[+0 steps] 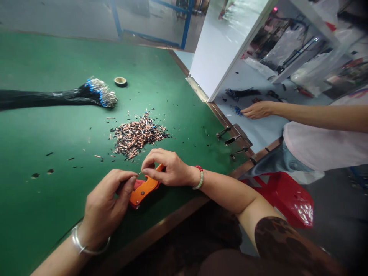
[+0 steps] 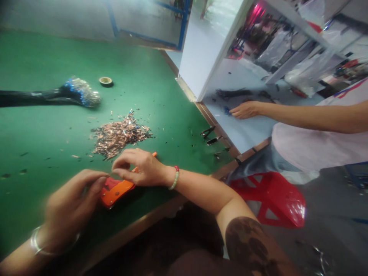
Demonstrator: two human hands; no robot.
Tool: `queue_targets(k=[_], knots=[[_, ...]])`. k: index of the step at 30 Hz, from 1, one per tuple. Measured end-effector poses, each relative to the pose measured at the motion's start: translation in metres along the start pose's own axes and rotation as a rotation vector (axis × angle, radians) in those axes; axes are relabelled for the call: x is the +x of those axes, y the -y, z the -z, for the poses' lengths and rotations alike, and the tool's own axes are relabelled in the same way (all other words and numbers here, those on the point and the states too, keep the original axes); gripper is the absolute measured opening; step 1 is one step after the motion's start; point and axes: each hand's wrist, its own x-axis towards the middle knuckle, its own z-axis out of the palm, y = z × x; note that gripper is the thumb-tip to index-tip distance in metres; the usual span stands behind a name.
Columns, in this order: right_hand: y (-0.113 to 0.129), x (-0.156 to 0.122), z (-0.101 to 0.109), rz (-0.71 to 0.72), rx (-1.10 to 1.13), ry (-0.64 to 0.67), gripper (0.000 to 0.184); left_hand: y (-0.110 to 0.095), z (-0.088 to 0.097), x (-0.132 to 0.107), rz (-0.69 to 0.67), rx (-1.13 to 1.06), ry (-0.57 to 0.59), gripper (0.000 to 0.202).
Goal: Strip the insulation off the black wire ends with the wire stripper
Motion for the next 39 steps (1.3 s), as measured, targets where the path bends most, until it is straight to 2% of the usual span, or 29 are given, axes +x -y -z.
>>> queue_targets(k=[4,11,18,22,24,27,30,34,39], knots=[[-0.006,0.001,-0.002,-0.018,0.032,-0.059,0.02,0.005,-0.001,-0.003,0.002,0.012,-0.006,0.009],[-0.008,0.001,0.0,-0.048,0.091,-0.085,0.023,0.004,0.0,-0.005,-0.006,-0.015,-0.014,0.008],[-0.007,0.002,0.0,-0.014,0.049,-0.026,0.017,0.005,0.0,-0.003,-0.015,-0.021,-0.017,0.007],[-0.009,0.003,0.003,-0.083,0.044,-0.117,0.018,0.006,0.0,-0.004,-0.002,-0.032,-0.016,0.007],[-0.008,0.003,0.004,-0.07,0.05,-0.118,0.019,0.006,0.0,-0.003,-0.002,-0.039,-0.011,0.007],[-0.005,0.003,0.003,0.026,-0.018,-0.04,0.015,0.006,-0.002,-0.002,-0.041,-0.054,-0.01,0.007],[-0.005,0.003,0.001,0.067,-0.134,-0.027,0.016,0.006,-0.003,-0.002,-0.07,-0.058,-0.018,0.009],[-0.011,0.003,0.005,0.025,-0.218,-0.115,0.018,0.007,-0.003,-0.002,-0.091,-0.053,-0.007,0.008],[-0.02,0.004,0.021,-0.077,-0.305,-0.176,0.016,0.009,-0.006,-0.001,-0.105,-0.034,0.016,0.007]])
